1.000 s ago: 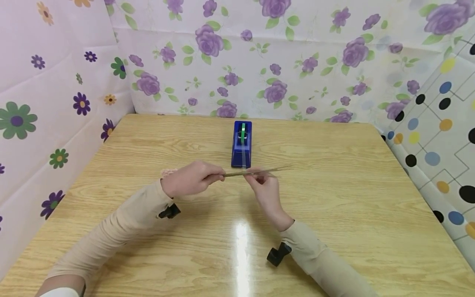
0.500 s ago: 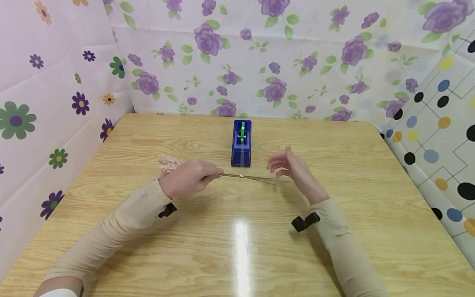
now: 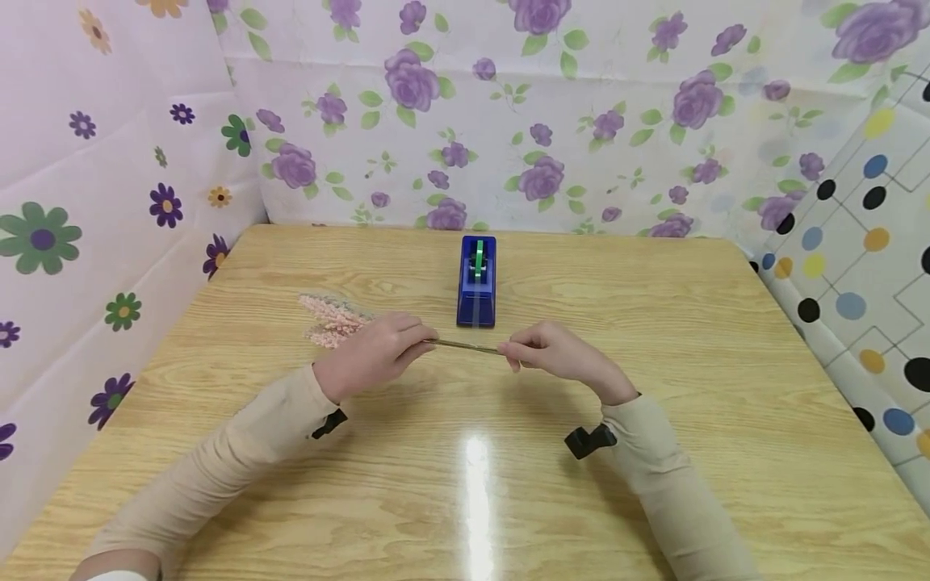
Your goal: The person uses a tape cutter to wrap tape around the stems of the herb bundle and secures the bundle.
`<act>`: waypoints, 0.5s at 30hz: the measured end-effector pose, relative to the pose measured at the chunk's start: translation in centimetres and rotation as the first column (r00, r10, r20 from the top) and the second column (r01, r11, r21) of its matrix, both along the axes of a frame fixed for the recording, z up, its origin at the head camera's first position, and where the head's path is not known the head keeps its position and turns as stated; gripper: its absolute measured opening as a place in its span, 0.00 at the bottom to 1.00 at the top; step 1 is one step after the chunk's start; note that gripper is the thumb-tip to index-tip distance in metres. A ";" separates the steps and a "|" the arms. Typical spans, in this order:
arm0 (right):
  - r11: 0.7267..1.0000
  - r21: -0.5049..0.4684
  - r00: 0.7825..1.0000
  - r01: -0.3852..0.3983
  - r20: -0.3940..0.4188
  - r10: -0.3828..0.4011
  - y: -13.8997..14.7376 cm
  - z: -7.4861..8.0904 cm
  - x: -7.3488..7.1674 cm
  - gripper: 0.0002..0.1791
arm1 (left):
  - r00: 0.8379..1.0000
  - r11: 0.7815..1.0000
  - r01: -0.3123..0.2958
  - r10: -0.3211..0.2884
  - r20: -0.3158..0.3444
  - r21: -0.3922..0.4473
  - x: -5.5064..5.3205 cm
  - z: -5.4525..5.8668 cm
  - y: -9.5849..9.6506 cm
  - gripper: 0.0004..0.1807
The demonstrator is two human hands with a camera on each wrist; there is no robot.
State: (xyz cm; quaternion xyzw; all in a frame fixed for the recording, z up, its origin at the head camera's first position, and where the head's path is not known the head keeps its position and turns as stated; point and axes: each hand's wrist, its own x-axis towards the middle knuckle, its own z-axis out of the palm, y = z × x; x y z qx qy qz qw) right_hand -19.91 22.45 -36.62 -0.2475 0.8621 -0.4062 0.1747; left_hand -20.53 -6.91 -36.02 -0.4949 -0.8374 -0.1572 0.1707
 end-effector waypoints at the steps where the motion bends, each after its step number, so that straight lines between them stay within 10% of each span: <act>1: 1.000 0.005 1.000 0.005 -0.014 -0.005 0.0 -0.1 0.0 0.22 | 1.000 1.000 -0.019 0.019 0.006 -0.007 0.1 0.0 0.0 0.03; 15: 0.996 0.036 0.983 0.085 -0.168 -0.078 -0.3 -0.2 0.3 0.13 | 0.974 0.988 -0.100 0.120 0.190 -0.114 0.2 0.4 0.5 0.04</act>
